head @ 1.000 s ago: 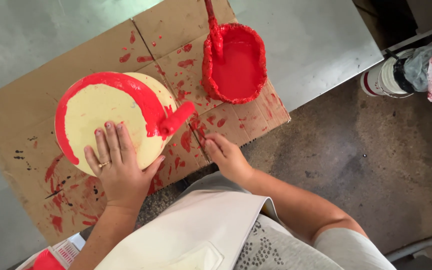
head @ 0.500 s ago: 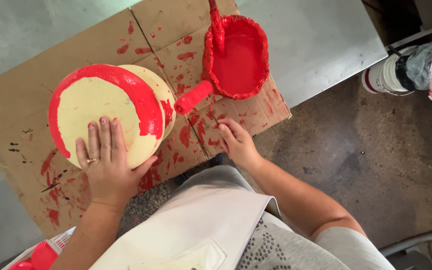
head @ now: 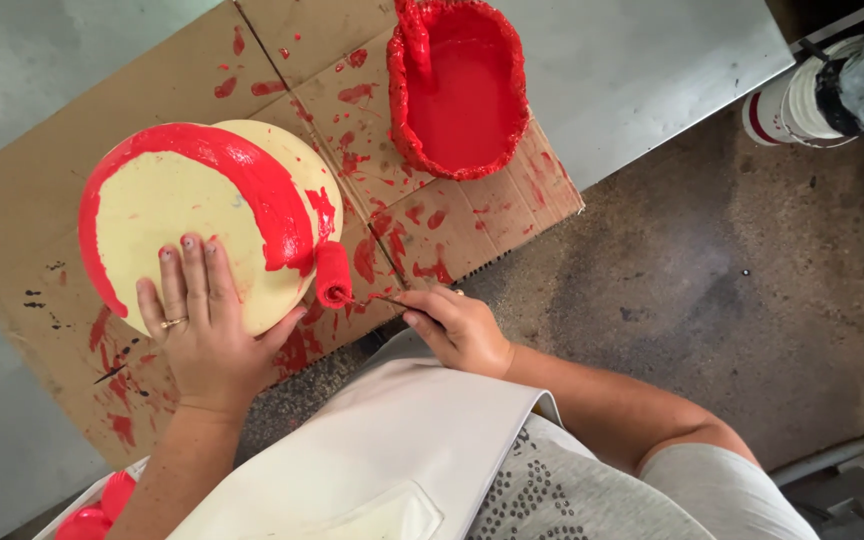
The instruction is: Waxing a large cheese wheel with red wax using a roller at a workstation
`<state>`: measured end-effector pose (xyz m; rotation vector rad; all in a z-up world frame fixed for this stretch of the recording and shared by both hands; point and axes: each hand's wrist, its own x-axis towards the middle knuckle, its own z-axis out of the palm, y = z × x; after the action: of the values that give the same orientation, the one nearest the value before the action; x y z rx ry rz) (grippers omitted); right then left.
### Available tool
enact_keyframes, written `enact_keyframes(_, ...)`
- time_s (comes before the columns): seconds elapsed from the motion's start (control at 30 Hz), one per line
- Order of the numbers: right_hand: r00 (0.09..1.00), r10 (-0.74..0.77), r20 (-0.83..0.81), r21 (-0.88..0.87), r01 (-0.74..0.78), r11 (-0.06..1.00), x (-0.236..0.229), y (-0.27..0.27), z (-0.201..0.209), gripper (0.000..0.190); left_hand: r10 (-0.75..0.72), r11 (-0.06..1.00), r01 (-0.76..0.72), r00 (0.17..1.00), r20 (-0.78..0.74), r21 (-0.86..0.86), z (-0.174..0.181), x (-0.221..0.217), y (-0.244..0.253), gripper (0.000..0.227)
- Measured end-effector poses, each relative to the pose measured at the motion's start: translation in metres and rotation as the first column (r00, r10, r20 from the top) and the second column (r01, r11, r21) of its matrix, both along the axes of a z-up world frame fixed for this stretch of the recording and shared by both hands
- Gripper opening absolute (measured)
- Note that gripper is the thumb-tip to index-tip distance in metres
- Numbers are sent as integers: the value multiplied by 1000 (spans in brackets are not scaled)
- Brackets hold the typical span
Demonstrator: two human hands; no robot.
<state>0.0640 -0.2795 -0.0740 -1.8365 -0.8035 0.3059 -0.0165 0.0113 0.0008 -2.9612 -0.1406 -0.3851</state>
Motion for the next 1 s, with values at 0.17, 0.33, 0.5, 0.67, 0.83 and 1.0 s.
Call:
enact_keyframes(0.17, 990, -87, 110, -40, 92, 995, 37, 32, 30, 25, -7, 999, 6, 1000, 30, 47, 0, 1, -1, 106)
enact_keyframes(0.33, 989, -149, 17, -147, 150, 978, 91, 77, 49, 22, -25, 999, 23, 999, 32, 46, 1, -2, 0, 104)
enact_keyframes(0.5, 998, -20, 58, -85, 25, 996, 57, 49, 37, 33, -29, 999, 28, 998, 55, 21, 1, -4, 3, 104)
enact_keyframes(0.67, 960, 96, -265, 58, -83, 995, 16, 15, 5, 31, -40, 999, 38, 998, 56, 27, -1, -5, 7, 105)
enact_keyframes(0.83, 895, 25, -445, 75, 9, 997, 55, 50, -15, 38, -78, 995, 77, 997, 23, 70, 2, -11, 18, 105)
enact_keyframes(1.0, 712, 59, -700, 244, 161, 956, 96, 95, -4, 37, -268, 962, 270, 962, 50, -41, -6, -21, 45, 102)
